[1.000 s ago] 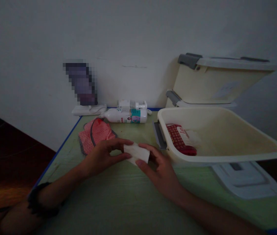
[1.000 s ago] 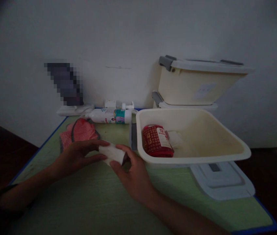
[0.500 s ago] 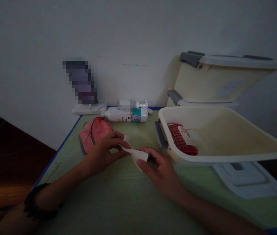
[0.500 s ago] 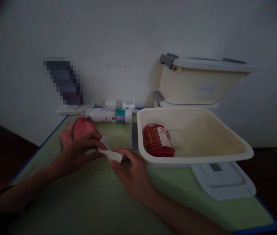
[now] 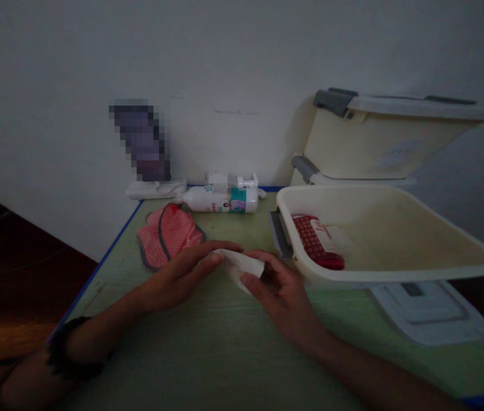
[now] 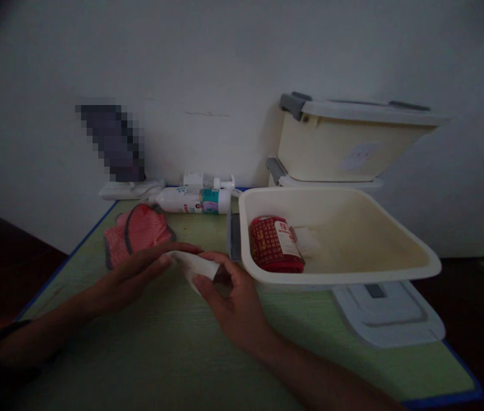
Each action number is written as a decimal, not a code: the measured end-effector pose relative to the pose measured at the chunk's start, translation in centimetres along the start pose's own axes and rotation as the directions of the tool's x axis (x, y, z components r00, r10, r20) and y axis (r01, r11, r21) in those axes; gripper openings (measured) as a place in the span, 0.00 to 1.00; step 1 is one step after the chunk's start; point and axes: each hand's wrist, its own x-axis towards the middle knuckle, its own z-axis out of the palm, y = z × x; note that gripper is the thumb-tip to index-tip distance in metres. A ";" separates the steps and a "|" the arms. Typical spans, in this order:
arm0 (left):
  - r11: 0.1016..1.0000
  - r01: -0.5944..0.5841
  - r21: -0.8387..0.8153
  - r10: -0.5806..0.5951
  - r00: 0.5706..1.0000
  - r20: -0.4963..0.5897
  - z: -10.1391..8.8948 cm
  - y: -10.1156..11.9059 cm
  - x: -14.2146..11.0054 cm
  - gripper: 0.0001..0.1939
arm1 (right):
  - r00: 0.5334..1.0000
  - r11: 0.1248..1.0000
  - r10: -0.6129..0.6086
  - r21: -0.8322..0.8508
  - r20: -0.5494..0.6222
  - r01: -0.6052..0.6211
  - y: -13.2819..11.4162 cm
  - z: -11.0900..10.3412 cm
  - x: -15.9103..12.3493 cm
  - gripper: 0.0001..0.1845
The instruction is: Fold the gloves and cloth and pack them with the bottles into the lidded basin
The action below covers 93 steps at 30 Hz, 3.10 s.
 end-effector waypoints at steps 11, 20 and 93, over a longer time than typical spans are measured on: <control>0.995 -0.060 -0.074 0.053 0.994 -0.098 -0.5 -0.5 0.4 0.14 | 0.987 0.940 0.131 0.305 0.090 -0.153 -0.8 0.1 0.2 0.18; 0.954 -0.176 0.244 0.237 0.939 -0.248 -0.5 -1.1 0.4 0.06 | 0.993 0.933 0.103 0.340 0.056 -0.116 -0.7 0.2 0.2 0.17; 0.991 -0.006 -0.131 0.000 0.999 -0.048 0.7 0.1 0.2 0.09 | 1.000 0.961 -0.002 0.276 0.021 -0.004 -0.4 0.5 0.2 0.25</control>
